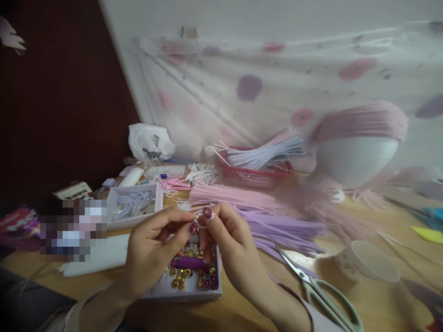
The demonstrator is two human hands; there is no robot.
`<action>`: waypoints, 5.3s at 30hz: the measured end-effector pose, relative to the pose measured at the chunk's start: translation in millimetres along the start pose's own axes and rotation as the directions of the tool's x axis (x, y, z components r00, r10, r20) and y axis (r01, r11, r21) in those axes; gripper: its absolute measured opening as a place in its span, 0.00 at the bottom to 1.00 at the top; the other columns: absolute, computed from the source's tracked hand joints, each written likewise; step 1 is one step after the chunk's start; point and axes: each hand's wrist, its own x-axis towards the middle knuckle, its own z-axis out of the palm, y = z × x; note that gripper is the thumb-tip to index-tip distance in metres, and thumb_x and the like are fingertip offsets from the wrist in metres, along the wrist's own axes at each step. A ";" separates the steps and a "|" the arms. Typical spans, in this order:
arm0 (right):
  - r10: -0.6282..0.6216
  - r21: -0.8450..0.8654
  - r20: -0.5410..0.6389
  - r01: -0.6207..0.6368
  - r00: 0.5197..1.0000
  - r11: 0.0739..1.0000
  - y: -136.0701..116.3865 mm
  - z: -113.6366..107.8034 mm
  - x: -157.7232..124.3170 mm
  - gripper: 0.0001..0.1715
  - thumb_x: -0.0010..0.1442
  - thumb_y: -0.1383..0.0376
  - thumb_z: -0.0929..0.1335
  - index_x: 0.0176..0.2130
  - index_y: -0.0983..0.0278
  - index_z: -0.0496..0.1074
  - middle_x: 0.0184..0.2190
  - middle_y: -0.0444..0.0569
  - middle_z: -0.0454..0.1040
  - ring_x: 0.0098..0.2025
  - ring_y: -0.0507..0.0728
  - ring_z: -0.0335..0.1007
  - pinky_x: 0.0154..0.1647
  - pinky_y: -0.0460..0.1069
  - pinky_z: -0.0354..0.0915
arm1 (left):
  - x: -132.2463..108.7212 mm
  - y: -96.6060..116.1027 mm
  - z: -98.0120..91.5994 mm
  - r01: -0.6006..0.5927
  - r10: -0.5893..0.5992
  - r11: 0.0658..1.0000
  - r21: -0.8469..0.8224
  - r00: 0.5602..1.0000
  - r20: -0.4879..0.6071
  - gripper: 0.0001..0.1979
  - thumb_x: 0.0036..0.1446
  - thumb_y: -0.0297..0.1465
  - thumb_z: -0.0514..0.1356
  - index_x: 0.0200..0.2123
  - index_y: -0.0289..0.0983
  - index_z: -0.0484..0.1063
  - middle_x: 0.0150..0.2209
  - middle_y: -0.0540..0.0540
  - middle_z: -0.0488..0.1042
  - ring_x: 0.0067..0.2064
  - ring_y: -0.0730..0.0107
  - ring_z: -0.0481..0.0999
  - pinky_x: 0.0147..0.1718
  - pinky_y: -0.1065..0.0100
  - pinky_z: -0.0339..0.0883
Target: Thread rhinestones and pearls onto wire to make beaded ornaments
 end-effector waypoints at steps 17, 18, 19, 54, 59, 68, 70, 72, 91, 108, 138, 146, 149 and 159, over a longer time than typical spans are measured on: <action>-0.015 -0.099 0.004 0.016 1.000 0.995 -3.4 3.2 -2.6 0.19 0.64 0.54 0.70 0.29 0.64 0.65 0.18 0.38 0.68 0.17 0.46 0.63 0.19 0.40 0.62 | -1.1 0.6 -0.4 0.135 -0.138 0.981 -0.136 0.990 -0.012 0.03 0.61 0.29 0.63 0.38 0.41 0.77 0.33 0.52 0.79 0.29 0.78 0.75 0.25 0.79 0.68; -0.010 -0.096 0.002 0.010 1.000 0.995 -3.6 3.3 -3.0 0.19 0.64 0.54 0.70 0.29 0.64 0.65 0.18 0.38 0.67 0.17 0.45 0.62 0.19 0.40 0.62 | -0.9 0.9 -0.7 0.139 -0.142 0.981 -0.135 0.990 -0.012 0.02 0.61 0.29 0.63 0.38 0.41 0.77 0.33 0.52 0.79 0.29 0.79 0.75 0.25 0.80 0.67; -0.010 -0.097 0.002 0.010 1.000 0.995 -3.9 3.5 -3.3 0.19 0.64 0.54 0.70 0.29 0.64 0.65 0.18 0.38 0.67 0.17 0.45 0.61 0.18 0.40 0.62 | -0.7 1.2 -1.0 0.140 -0.142 0.981 -0.134 0.990 -0.009 0.02 0.62 0.29 0.63 0.38 0.41 0.76 0.32 0.52 0.78 0.28 0.79 0.74 0.25 0.80 0.67; 0.472 0.237 0.525 -0.654 0.708 0.718 -3.5 -11.2 8.0 0.16 0.60 0.55 0.71 0.31 0.63 0.66 0.13 0.34 0.61 0.10 0.44 0.46 0.10 0.37 0.55 | 1.9 -6.0 -12.6 -0.293 0.238 0.933 0.210 0.938 0.252 0.07 0.62 0.22 0.52 0.38 0.39 0.63 0.28 0.52 0.66 0.27 0.74 0.65 0.26 0.71 0.59; 0.426 0.283 0.478 -0.593 0.769 0.754 -4.3 -11.8 7.0 0.12 0.57 0.62 0.74 0.35 0.67 0.71 0.17 0.37 0.68 0.12 0.42 0.52 0.13 0.37 0.59 | -1.4 -9.6 -13.6 -0.268 0.227 0.948 0.174 0.948 0.224 0.06 0.63 0.22 0.52 0.38 0.40 0.63 0.28 0.52 0.63 0.27 0.75 0.63 0.26 0.71 0.58; 0.363 0.074 0.377 -0.418 0.852 0.905 -7.1 -14.1 8.5 0.13 0.58 0.59 0.74 0.34 0.65 0.70 0.18 0.40 0.73 0.15 0.44 0.59 0.16 0.38 0.59 | -1.6 -8.7 -14.8 -0.305 0.257 0.935 0.181 0.935 0.244 0.06 0.62 0.22 0.53 0.39 0.40 0.63 0.29 0.52 0.63 0.28 0.74 0.63 0.28 0.71 0.57; 0.283 -0.074 0.343 -0.275 0.896 0.959 -12.2 -14.3 5.9 0.12 0.62 0.58 0.71 0.35 0.65 0.69 0.21 0.42 0.74 0.18 0.45 0.64 0.19 0.39 0.61 | -3.7 -9.7 -14.9 -0.261 0.218 0.954 0.149 0.943 0.251 0.06 0.63 0.23 0.53 0.39 0.40 0.63 0.29 0.52 0.63 0.28 0.73 0.62 0.28 0.71 0.57; 0.148 -0.282 0.328 -0.052 0.933 0.958 -18.0 -15.0 1.3 0.09 0.65 0.61 0.68 0.36 0.65 0.69 0.24 0.43 0.74 0.23 0.47 0.67 0.23 0.41 0.63 | -5.7 -10.3 -14.3 -0.220 0.185 0.969 0.111 0.948 0.259 0.06 0.64 0.23 0.52 0.39 0.40 0.62 0.30 0.52 0.63 0.29 0.73 0.62 0.28 0.70 0.56; 0.440 0.050 0.574 -0.566 0.691 0.823 0.5 -15.8 10.9 0.27 0.63 0.45 0.63 0.32 0.66 0.69 0.21 0.44 0.70 0.16 0.48 0.65 0.13 0.42 0.65 | -3.9 -11.4 -13.4 -0.268 0.221 0.944 0.191 0.947 0.232 0.06 0.64 0.23 0.52 0.39 0.40 0.63 0.30 0.51 0.66 0.30 0.73 0.67 0.29 0.71 0.61; 0.183 -0.142 0.318 -0.145 0.930 0.979 -11.2 -9.1 -3.8 0.08 0.65 0.63 0.66 0.35 0.62 0.65 0.20 0.37 0.63 0.19 0.47 0.58 0.19 0.41 0.59 | -4.1 -10.7 -14.0 -0.351 0.302 0.918 0.187 0.921 0.245 0.05 0.63 0.23 0.53 0.39 0.39 0.64 0.29 0.51 0.65 0.29 0.72 0.64 0.28 0.70 0.59; -0.010 -0.476 0.352 0.188 0.936 0.859 -17.4 -16.3 1.5 0.11 0.66 0.62 0.67 0.33 0.66 0.71 0.26 0.44 0.70 0.27 0.49 0.63 0.28 0.44 0.60 | -5.5 -16.9 -14.0 -0.261 0.219 0.956 0.131 0.937 0.272 0.05 0.66 0.24 0.51 0.41 0.40 0.63 0.33 0.49 0.66 0.34 0.70 0.67 0.33 0.68 0.63; -0.418 -0.685 0.483 0.629 0.770 0.367 -16.5 -13.1 0.0 0.05 0.63 0.71 0.66 0.37 0.64 0.71 0.28 0.46 0.72 0.31 0.53 0.64 0.34 0.49 0.61 | -6.9 -16.7 -13.6 -0.197 0.162 0.968 0.158 0.964 0.210 0.04 0.67 0.27 0.51 0.40 0.40 0.64 0.33 0.49 0.67 0.33 0.69 0.68 0.33 0.68 0.64; 0.041 -0.368 0.358 0.101 0.933 0.925 -7.9 -12.7 6.1 0.15 0.69 0.60 0.61 0.36 0.65 0.71 0.31 0.48 0.74 0.33 0.53 0.70 0.38 0.49 0.66 | -7.6 -18.1 -14.5 -0.230 0.201 0.965 0.125 0.957 0.208 0.04 0.67 0.27 0.52 0.40 0.40 0.64 0.32 0.50 0.67 0.32 0.71 0.69 0.32 0.68 0.64; 0.270 0.048 0.297 -0.297 0.916 0.954 -1.9 -10.2 4.8 0.18 0.56 0.55 0.75 0.34 0.65 0.69 0.25 0.41 0.68 0.26 0.48 0.62 0.30 0.44 0.61 | -3.0 -17.5 -15.7 -0.383 0.333 0.900 0.208 0.913 0.237 0.06 0.63 0.22 0.53 0.40 0.39 0.64 0.31 0.50 0.66 0.31 0.72 0.66 0.29 0.71 0.61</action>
